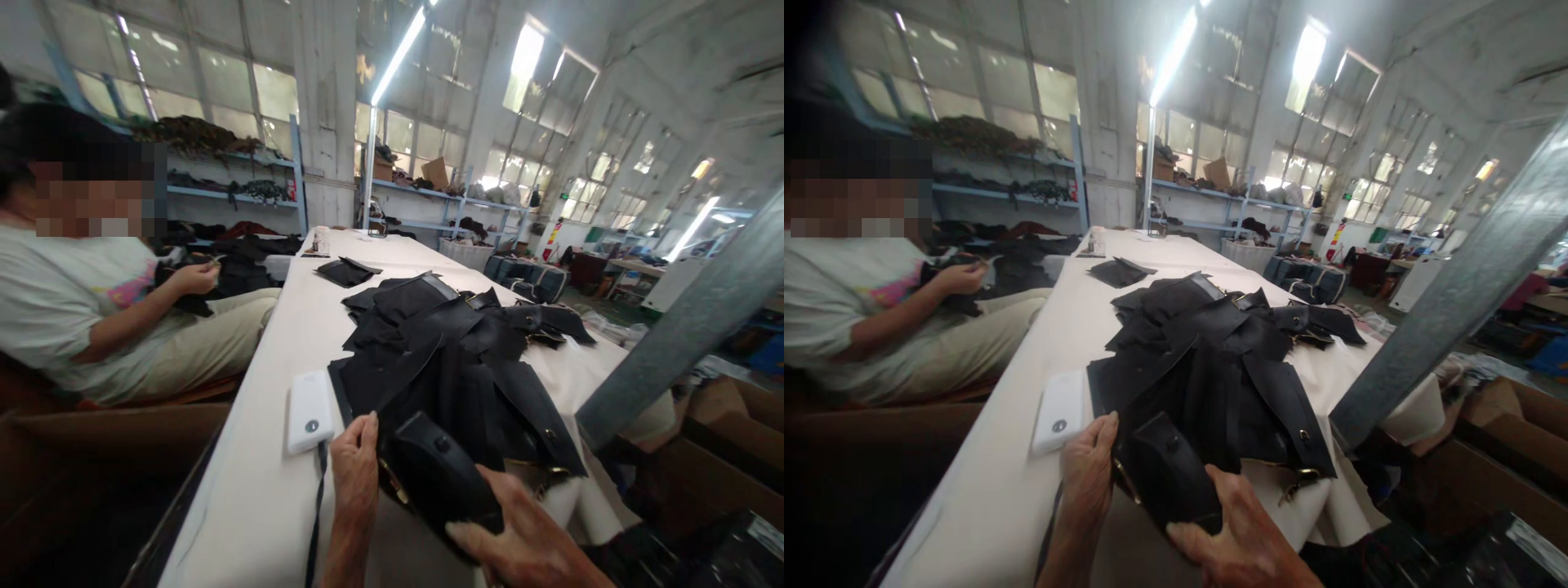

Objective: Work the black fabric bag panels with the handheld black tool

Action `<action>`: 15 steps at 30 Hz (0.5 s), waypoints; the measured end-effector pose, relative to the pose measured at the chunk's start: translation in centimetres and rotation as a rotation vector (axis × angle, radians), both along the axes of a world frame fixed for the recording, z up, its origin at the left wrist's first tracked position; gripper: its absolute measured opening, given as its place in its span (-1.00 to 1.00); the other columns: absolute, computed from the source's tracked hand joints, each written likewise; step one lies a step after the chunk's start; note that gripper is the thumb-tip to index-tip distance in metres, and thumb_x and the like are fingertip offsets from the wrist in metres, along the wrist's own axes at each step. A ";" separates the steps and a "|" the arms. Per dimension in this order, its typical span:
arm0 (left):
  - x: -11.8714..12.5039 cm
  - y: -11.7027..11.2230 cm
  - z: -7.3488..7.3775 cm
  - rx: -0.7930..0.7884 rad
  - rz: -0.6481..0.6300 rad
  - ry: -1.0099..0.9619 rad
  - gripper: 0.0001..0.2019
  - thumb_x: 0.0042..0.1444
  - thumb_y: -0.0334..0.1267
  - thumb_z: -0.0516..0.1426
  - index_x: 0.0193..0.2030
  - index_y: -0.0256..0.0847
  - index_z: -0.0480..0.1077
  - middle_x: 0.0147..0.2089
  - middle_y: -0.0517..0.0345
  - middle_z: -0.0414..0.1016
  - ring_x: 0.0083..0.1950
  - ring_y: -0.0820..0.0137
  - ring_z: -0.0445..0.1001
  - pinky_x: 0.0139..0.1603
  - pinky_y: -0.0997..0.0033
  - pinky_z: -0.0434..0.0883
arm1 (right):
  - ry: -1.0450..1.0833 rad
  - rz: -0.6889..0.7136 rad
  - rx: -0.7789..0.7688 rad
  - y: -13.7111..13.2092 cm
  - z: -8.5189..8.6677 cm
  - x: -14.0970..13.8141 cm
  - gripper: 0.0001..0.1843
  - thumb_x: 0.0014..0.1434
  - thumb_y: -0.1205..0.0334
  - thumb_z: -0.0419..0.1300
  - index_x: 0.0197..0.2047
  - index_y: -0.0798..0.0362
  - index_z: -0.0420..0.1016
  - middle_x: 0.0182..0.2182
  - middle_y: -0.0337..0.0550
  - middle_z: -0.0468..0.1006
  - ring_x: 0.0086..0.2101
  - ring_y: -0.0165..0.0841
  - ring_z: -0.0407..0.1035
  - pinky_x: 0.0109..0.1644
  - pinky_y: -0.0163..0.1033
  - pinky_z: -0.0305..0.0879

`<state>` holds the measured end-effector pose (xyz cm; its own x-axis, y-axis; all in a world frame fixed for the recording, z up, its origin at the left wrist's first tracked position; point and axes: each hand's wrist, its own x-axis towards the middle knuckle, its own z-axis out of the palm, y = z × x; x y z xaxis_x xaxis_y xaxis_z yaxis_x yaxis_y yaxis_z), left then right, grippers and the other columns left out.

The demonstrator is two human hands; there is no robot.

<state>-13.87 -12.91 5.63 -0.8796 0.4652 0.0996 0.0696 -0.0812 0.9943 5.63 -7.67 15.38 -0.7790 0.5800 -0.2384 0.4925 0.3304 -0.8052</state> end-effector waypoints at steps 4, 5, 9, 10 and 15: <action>0.2 -0.4 -0.4 -0.082 0.021 0.078 -0.62 0.12 0.03 0.02 -0.56 -0.19 0.29 -0.61 0.33 0.17 -0.53 0.49 0.16 -0.50 0.49 0.17 | 0.075 0.047 0.006 1.2 -0.8 -1.8 -0.81 0.15 0.14 0.15 -0.36 0.11 0.36 -0.66 -0.33 0.37 -0.62 -0.44 0.30 -0.54 -0.40 0.19; 0.3 -0.6 -0.5 -0.104 0.032 0.085 -0.63 0.12 0.02 0.02 -0.57 -0.19 0.28 -0.61 0.33 0.16 -0.53 0.48 0.16 -0.49 0.49 0.17 | 0.084 0.040 0.033 1.3 -0.6 -1.9 -0.79 0.15 0.14 0.16 -0.40 0.10 0.34 -0.68 -0.34 0.36 -0.63 -0.45 0.29 -0.54 -0.40 0.19; 0.5 -1.6 -1.1 -0.171 0.083 0.078 -0.65 0.13 -0.02 -0.01 -0.55 -0.19 0.31 -0.59 0.28 0.24 -0.49 0.42 0.22 -0.42 0.43 0.20 | 0.092 -0.019 0.129 1.4 0.8 -0.1 -0.75 0.15 0.08 0.16 -0.41 0.10 0.34 -0.68 -0.34 0.37 -0.61 -0.44 0.30 -0.51 -0.39 0.21; 0.6 -1.8 -1.2 -0.196 0.092 0.081 -0.66 0.13 -0.04 -0.01 -0.53 -0.19 0.33 -0.57 0.25 0.29 -0.46 0.39 0.25 -0.39 0.40 0.22 | 0.095 -0.033 0.138 1.3 1.1 0.6 -0.74 0.15 0.07 0.17 -0.39 0.10 0.35 -0.68 -0.34 0.37 -0.61 -0.43 0.30 -0.50 -0.38 0.22; 2.1 -2.9 -1.6 -0.371 0.102 0.334 -0.68 0.17 -0.11 -0.06 -0.20 -0.24 0.41 -0.17 -0.06 0.49 -0.12 0.17 0.42 -0.05 0.20 0.30 | 0.103 -0.177 0.135 0.4 1.3 5.0 -0.68 0.14 0.00 0.17 -0.25 0.12 0.36 -0.67 -0.32 0.41 -0.60 -0.39 0.34 -0.50 -0.35 0.25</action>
<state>-11.79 -15.81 4.05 -0.8707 0.4361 0.2273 0.3775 0.2965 0.8772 10.65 -7.24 16.64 -0.6789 0.7305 -0.0745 0.4700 0.3544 -0.8084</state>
